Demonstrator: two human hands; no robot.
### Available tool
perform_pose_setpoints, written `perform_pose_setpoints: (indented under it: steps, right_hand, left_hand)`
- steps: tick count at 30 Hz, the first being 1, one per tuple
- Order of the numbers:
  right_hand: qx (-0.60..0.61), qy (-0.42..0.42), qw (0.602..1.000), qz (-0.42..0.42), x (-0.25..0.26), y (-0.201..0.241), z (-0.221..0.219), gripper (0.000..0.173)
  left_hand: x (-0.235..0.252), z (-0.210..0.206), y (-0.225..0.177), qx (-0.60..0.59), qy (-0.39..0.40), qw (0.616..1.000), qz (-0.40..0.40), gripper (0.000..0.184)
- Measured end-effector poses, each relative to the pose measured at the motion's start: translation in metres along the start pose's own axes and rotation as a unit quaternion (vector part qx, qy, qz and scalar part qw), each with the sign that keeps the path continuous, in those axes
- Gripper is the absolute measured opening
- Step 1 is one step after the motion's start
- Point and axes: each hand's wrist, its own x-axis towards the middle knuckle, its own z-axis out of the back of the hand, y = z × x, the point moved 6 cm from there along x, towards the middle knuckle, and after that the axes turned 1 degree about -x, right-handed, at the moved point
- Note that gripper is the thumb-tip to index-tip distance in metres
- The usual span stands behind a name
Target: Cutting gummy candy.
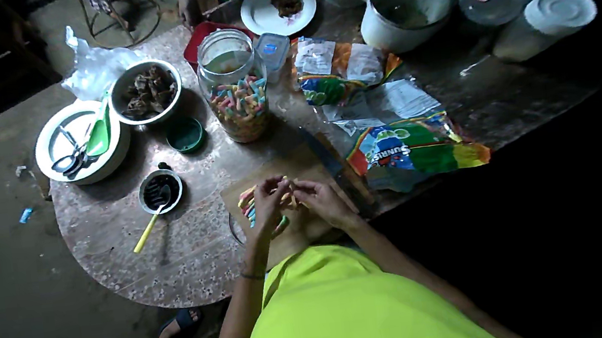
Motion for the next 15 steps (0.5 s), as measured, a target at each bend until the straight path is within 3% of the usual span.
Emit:
perform_pose_setpoints:
  steps: [2, 5, 7, 11, 15]
  right_hand:
    - [-0.053, 0.02, 0.998, 0.018, 0.003, -0.003, -0.005, 0.041]
    - [-0.102, 0.033, 0.994, 0.025, 0.007, 0.004, -0.004, 0.032]
    - [-0.12, 0.06, 0.991, 0.023, 0.012, 0.012, 0.001, 0.032]
    - [-0.095, 0.083, 0.988, 0.088, 0.022, 0.036, 0.008, 0.039]
    - [-0.04, 0.047, 0.994, 0.09, 0.029, 0.047, 0.019, 0.017]
  left_hand:
    - [0.0, -0.003, -0.002, 0.018, -0.005, 0.999, 0.026, 0.03]
    - [-0.006, -0.002, -0.016, 0.073, 0.035, 0.996, 0.041, 0.025]
    - [-0.011, 0.007, -0.032, 0.106, 0.085, 0.99, 0.03, 0.024]
    - [-0.023, 0.025, -0.067, 0.11, 0.097, 0.989, -0.018, 0.013]
    - [-0.006, 0.041, -0.058, 0.086, 0.069, 0.993, -0.029, 0.011]
